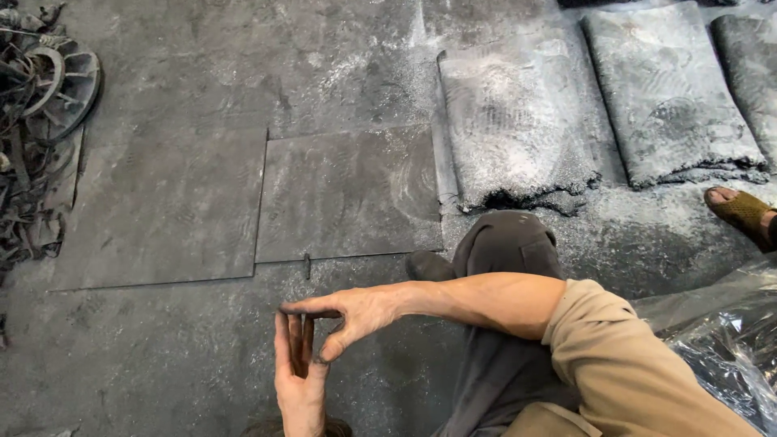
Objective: Inspecting and handling flexible rubber or synthetic material sheets in a workshop.
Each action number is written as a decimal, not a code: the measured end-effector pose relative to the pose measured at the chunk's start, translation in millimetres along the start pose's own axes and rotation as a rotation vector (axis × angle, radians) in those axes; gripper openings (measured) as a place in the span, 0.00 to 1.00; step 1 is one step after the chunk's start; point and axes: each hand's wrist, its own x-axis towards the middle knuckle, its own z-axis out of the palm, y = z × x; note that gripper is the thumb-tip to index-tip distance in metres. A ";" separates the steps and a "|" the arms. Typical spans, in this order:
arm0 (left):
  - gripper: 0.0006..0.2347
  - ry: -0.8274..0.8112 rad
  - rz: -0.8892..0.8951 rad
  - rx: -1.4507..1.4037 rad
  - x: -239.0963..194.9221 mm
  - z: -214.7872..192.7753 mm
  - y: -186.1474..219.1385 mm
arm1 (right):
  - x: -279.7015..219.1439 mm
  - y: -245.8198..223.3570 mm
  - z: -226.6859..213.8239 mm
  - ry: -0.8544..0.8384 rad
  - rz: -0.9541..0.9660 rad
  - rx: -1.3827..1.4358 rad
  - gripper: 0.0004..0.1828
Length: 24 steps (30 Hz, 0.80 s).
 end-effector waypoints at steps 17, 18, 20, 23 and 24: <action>0.51 0.022 0.006 0.014 2.5 0.2 -3.1 | 0.1 -5.1 1.1 0.006 0.022 0.006 0.65; 0.51 0.022 0.007 0.015 2.1 0.3 -1.9 | 0.3 -6.2 1.3 0.004 0.024 0.013 0.65; 0.50 0.016 0.011 0.017 2.6 -3.7 -5.8 | 1.2 -3.8 2.1 0.002 0.023 0.002 0.65; 0.50 -0.003 0.028 0.001 3.1 -4.6 -5.8 | 1.4 -5.0 2.1 0.000 0.027 -0.011 0.65; 0.50 -0.015 0.038 -0.014 3.3 -4.1 -4.7 | 1.4 -5.6 1.8 0.000 0.030 -0.010 0.65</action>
